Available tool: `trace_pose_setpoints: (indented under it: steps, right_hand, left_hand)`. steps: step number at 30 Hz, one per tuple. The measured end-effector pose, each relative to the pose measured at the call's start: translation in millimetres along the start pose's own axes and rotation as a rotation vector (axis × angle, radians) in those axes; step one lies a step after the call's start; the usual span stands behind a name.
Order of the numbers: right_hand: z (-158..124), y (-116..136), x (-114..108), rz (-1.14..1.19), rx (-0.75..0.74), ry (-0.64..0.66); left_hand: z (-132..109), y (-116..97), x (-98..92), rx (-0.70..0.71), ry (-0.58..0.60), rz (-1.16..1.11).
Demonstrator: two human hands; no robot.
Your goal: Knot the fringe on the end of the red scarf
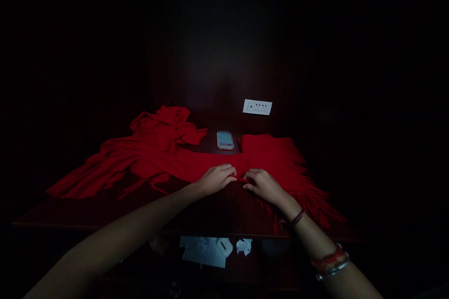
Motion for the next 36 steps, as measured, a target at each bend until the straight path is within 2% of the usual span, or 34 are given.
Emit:
trace_pose_setpoints:
  steps: [6, 12, 16, 23, 30, 36]
  right_hand:
    - [-6.8, 8.0, 9.3, -0.194, 0.076, -0.068]
    - [-8.3, 6.7, 4.3, -0.163, 0.040, -0.105]
    - [-9.2, 5.0, 5.4, -0.151, -0.002, -0.154]
    - [-9.2, 4.4, 7.0, -0.187, 0.021, -0.133]
    - [-6.2, 7.5, 9.3, -0.197, -0.012, -0.104]
    - [-6.4, 7.3, 8.8, -0.233, 0.001, -0.050]
  left_hand:
    - [-0.8, 3.5, 4.2, 0.035, 0.003, 0.012]
    - [-4.0, 0.9, 2.9, 0.046, -0.008, 0.092]
    - [-4.8, 1.4, -0.8, 0.059, -0.038, 0.050]
    - [-5.2, 3.6, -2.2, 0.087, 0.004, 0.071]
    - [-6.8, -1.2, -1.5, 0.143, 0.041, -0.032]
    - [-6.3, 2.8, -7.2, 0.211, 0.113, 0.172]
Point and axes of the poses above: each hand's wrist, its own z-axis towards the middle knuckle, its own x-axis out of the palm, y = z × x, the point moved 2 cm from there along z, towards the middle knuckle, and after that the axes turned 13 degrees about -x, right-handed, at the moved point
